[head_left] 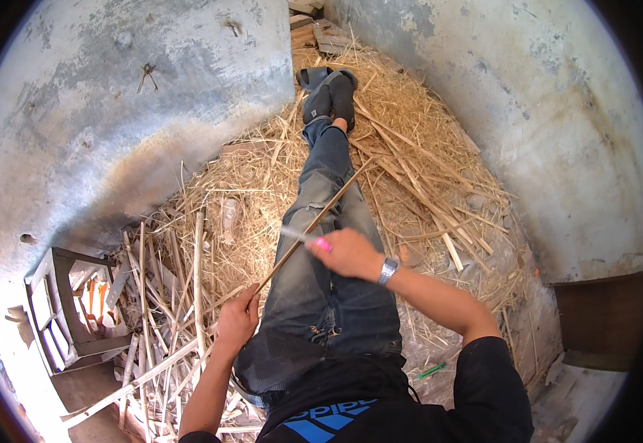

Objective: The person shaves a long piece of bamboo or wood using a small knife, repeatedly drawing the blade along the surface to remove thin layers.

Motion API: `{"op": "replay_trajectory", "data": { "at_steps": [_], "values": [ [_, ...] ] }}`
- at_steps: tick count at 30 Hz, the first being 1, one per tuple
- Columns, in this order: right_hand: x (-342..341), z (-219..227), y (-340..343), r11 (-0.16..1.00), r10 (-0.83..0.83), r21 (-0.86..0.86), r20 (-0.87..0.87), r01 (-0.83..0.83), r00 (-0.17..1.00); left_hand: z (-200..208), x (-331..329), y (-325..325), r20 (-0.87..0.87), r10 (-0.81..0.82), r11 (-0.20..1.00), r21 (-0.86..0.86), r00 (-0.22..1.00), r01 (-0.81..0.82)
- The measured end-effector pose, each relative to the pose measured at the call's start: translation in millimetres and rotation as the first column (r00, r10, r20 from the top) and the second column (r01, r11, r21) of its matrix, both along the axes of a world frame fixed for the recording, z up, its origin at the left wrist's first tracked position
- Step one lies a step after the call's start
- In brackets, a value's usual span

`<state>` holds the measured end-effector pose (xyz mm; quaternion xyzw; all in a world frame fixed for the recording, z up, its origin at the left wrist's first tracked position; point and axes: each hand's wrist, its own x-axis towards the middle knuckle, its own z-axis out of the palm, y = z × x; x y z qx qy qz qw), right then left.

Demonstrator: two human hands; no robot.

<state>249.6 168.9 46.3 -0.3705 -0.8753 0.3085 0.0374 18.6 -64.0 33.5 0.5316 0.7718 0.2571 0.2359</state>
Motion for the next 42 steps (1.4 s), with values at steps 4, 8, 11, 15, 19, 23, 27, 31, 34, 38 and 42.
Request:
{"op": "replay_trajectory", "data": {
  "at_steps": [4, 8, 11, 15, 19, 23, 27, 31, 34, 38, 42],
  "values": [
    [-2.4, 5.5, -16.7, 0.998, -0.053, -0.021, 0.042, 0.054, 0.998, -21.5, 3.2, -6.5, -0.077, -0.005, 0.995, 0.101, 0.997, 0.013],
    [20.8, -19.4, 42.7, 0.964, -0.249, 0.063, -0.139, 0.259, 0.959, -24.4, -1.5, -10.6, -0.204, -0.036, 0.999, 0.033, 0.978, 0.044],
    [36.0, -10.5, 73.7, 0.920, -0.380, 0.096, -0.026, 0.381, 0.925, -25.1, 0.4, -6.7, -0.201, -0.049, 0.998, 0.036, 0.978, 0.057],
    [27.0, -28.6, 42.2, 0.949, -0.248, 0.154, -0.178, 0.276, 0.952, -27.7, 2.5, 0.7, -0.181, -0.048, 0.997, 0.057, 0.982, 0.059],
    [5.4, -15.4, -22.2, 0.995, -0.079, -0.068, 0.011, 0.079, 0.997, -35.7, -5.8, -13.6, -0.151, -0.042, 0.996, 0.075, 0.988, 0.054],
    [58.4, -50.8, 80.3, 0.823, -0.554, 0.090, -0.095, 0.561, 0.827, -30.6, -16.6, -30.6, -0.181, -0.043, 0.984, 0.163, 0.983, 0.073],
    [195.5, -85.9, 176.3, 0.670, -0.708, 0.261, -0.055, 0.695, 0.704, -60.6, -32.9, -65.6, -0.220, -0.080, 0.987, 0.118, 0.972, 0.108],
    [184.9, -70.2, 142.1, 0.656, -0.733, 0.074, -0.173, 0.751, 0.658, -38.2, -24.4, -60.1, -0.238, -0.038, 0.998, 0.033, 0.971, 0.047],
    [115.2, -36.7, 85.8, 0.801, -0.588, -0.005, -0.196, 0.598, 0.785, -28.4, -21.5, -38.5, -0.302, -0.076, 0.994, 0.053, 0.950, 0.096],
    [27.1, -27.7, -19.8, 0.969, -0.229, -0.134, -0.174, 0.207, 0.958, -15.6, -10.9, -4.3, -0.313, -0.115, 0.993, -0.031, 0.943, 0.111],
    [7.9, -23.4, -40.0, 0.983, -0.162, -0.085, -0.011, 0.160, 0.987, -19.5, -15.7, -8.4, -0.350, -0.134, 0.990, -0.094, 0.927, 0.107]
  ]
}}
